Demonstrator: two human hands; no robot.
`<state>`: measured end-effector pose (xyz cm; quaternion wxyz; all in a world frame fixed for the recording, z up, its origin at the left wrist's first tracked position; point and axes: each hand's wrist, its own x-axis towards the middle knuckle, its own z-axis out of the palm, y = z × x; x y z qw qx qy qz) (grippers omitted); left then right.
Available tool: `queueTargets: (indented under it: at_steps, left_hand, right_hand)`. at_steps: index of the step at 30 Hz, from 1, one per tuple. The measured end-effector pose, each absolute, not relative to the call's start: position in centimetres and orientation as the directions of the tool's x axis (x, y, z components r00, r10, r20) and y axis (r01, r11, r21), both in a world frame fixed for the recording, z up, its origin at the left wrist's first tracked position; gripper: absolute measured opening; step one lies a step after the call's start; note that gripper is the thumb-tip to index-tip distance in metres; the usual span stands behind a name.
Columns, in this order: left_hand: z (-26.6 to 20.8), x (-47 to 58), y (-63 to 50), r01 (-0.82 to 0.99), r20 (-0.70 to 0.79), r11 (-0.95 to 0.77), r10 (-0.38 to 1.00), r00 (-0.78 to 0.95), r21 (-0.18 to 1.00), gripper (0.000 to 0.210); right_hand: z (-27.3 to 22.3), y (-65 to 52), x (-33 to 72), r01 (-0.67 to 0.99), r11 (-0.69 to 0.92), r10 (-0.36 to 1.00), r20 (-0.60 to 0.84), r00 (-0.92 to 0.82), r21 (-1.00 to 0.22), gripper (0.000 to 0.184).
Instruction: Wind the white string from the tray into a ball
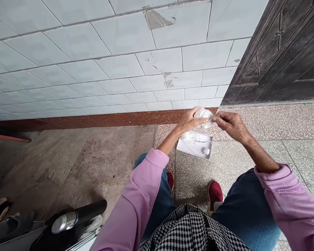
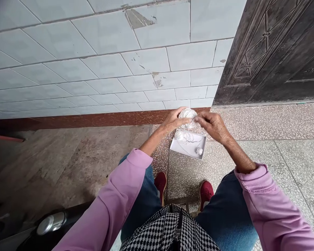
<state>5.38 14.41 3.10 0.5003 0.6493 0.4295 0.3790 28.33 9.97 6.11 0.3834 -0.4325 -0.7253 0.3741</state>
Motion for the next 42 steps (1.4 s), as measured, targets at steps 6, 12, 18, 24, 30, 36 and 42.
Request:
queueTargets:
  at_steps: [6,12,18,24,30,36,42]
  left_hand:
    - [4.0,5.4,12.9,-0.068,-0.103,0.213,0.700,0.707,0.975,0.068]
    - [4.7,6.4,12.4,-0.433,-0.015,0.330,0.809,0.587,0.838,0.105]
    - [4.8,5.6,13.0,-0.652,-0.035,0.314,0.914,0.403,0.690,0.096]
    - [6.0,3.3,14.5,-0.746,-0.026,0.117,0.991,0.132,0.656,0.076]
    - [7.7,-3.2,16.9,-0.698,0.006,-0.194,0.965,-0.262,0.690,0.073]
    - [7.0,-8.9,18.0,-0.675,-0.133,-0.244,0.881,-0.455,0.696,0.051]
    - [5.6,-13.7,17.8,-0.695,-0.185,-0.306,0.824,-0.536,0.651,0.036]
  right_hand:
    - [5.1,11.3,30.4,0.127,0.139,0.967,0.107,-0.231,-0.982,0.051]
    - [4.5,10.9,29.1,0.014,-0.026,0.953,-0.029,-0.303,-1.000,0.049]
    - [5.0,10.7,29.1,-0.031,-0.057,0.960,-0.046,-0.275,-0.998,0.044]
    - [4.1,11.1,31.9,0.073,-0.076,0.946,-0.095,-0.309,-0.994,0.048]
    - [2.5,10.1,38.9,0.265,-0.256,0.912,-0.324,-0.253,-0.929,0.058]
    - [0.9,7.6,45.9,0.293,-0.448,0.858,-0.499,-0.124,-0.844,0.064]
    - [-0.3,5.2,49.8,0.323,-0.493,0.857,-0.515,0.019,-0.808,0.063]
